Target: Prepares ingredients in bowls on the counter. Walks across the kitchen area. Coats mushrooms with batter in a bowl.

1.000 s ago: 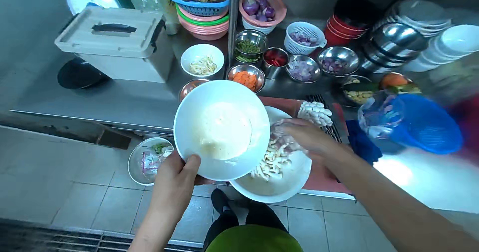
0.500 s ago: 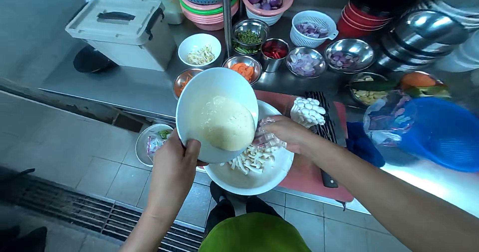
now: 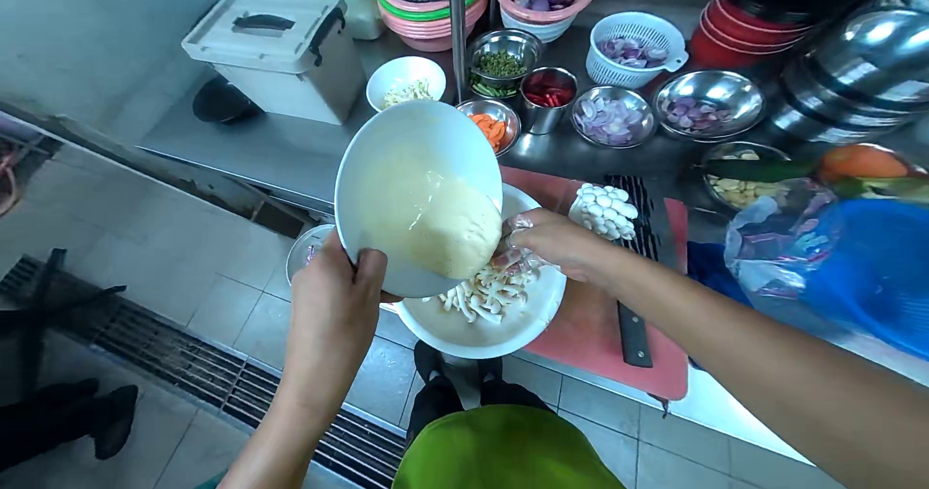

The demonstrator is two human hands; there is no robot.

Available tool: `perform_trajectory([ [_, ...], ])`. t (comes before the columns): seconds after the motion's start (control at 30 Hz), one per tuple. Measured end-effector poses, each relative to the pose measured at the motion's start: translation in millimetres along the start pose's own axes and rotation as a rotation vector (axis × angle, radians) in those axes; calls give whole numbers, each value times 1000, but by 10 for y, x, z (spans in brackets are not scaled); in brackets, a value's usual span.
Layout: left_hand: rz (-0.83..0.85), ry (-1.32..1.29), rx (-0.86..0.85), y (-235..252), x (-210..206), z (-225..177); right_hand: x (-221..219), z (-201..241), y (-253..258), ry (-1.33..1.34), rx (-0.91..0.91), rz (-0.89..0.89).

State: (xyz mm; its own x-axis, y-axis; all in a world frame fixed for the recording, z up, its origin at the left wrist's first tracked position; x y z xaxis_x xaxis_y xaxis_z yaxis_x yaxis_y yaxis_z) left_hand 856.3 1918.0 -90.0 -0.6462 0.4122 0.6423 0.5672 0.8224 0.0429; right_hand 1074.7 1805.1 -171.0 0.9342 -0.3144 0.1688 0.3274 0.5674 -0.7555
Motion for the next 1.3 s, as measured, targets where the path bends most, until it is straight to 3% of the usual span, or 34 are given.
perform_trajectory([
  [0.2,-53,-119,62,19,23,-63,-23,37,-16,-148,155,75],
  [0.5,-60,-261,216,99,-126,53,-287,-69,-84,38,62,1],
  [0.6,-35,-363,276,90,-204,194,-373,-125,-162,-184,109,-87],
  [0.73,-65,-513,374,145,-242,329,-345,-83,-336,-568,209,-49],
  [0.9,-67,-748,555,161,-157,462,-245,-78,-301,-1214,424,-196],
  [1.07,-14,-802,601,146,25,514,-573,-2,111,-1303,218,65],
  [1.17,33,-816,562,208,129,571,-775,-31,237,-1311,243,-2],
  [1.3,67,-826,547,358,267,669,-540,109,206,-1310,309,-101],
])
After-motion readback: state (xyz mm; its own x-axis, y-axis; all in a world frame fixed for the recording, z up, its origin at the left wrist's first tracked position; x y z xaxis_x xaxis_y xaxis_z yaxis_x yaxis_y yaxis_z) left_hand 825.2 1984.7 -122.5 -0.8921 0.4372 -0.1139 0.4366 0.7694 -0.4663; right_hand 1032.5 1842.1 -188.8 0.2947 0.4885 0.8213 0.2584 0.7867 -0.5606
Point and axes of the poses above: each hand's wrist, its own y-axis towards the middle knuckle, its own x-axis out of the back of the hand, z = x × y, the point moved 4 cm from there along y, towards the middle knuckle, and after that the axes turned 11 degrees about -x, right-handed, at the moved point
